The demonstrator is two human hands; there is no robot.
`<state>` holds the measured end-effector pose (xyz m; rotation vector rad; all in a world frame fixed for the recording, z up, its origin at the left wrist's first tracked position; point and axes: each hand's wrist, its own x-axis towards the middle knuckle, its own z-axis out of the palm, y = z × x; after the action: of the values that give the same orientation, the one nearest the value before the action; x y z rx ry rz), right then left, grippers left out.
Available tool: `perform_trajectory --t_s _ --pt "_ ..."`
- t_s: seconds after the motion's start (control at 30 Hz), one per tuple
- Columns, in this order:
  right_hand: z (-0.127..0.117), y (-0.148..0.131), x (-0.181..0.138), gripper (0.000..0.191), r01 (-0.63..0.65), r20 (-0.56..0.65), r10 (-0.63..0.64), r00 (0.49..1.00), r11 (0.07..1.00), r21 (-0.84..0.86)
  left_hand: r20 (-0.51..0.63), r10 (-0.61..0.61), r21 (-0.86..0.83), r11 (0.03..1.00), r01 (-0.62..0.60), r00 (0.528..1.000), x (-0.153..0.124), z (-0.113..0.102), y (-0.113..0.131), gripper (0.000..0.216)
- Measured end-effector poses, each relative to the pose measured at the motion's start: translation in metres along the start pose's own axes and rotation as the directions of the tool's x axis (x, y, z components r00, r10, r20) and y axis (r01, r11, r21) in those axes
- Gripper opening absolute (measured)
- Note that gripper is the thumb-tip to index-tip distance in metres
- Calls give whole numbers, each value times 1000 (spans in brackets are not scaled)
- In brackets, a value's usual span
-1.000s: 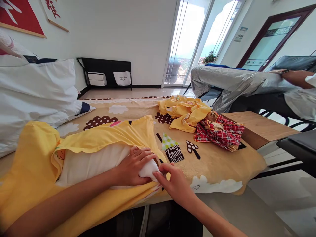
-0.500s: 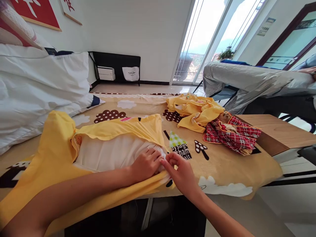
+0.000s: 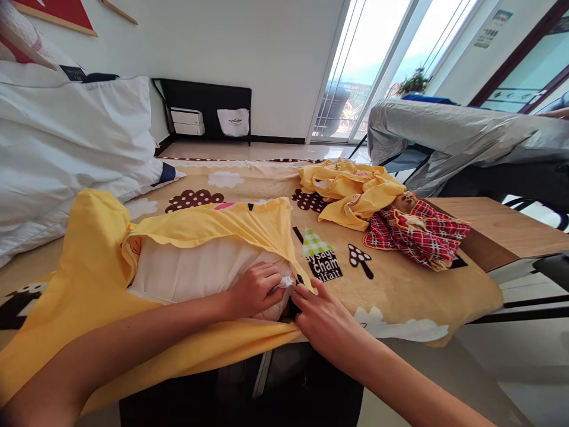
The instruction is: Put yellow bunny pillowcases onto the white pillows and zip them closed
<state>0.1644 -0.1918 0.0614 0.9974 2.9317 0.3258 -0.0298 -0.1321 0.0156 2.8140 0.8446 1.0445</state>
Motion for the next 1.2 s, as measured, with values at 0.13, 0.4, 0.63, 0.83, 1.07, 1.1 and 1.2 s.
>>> perform_trajectory --t_s 0.13,0.4,0.63,0.83,1.07,1.1,1.2 --pt "-6 6 -4 18 65 -66 -58 996 993 96 -51 -17 -13 1000 16 999 -1 -2 -1 26" --pt "-6 12 -4 19 65 -48 -60 997 990 123 -51 67 131 990 -60 996 0 -9 -16 22" --pt "-13 8 17 18 -1 255 -10 967 999 44 -190 23 81 997 -8 982 -5 -25 -20 25" --pt "-9 4 40 16 41 263 -32 964 999 -30 -153 -157 -124 983 139 976 16 -34 5 24" --pt "3 3 36 13 24 308 5 951 995 -92 -107 -276 -20 961 275 955 15 -26 -4 22" --pt "1 4 33 13 22 321 10 947 995 -96 -100 -241 16 970 244 965 11 -25 -8 24" --pt "-11 7 26 18 31 290 -2 957 995 -94 -57 36 181 983 -25 998 -1 -20 -10 26"
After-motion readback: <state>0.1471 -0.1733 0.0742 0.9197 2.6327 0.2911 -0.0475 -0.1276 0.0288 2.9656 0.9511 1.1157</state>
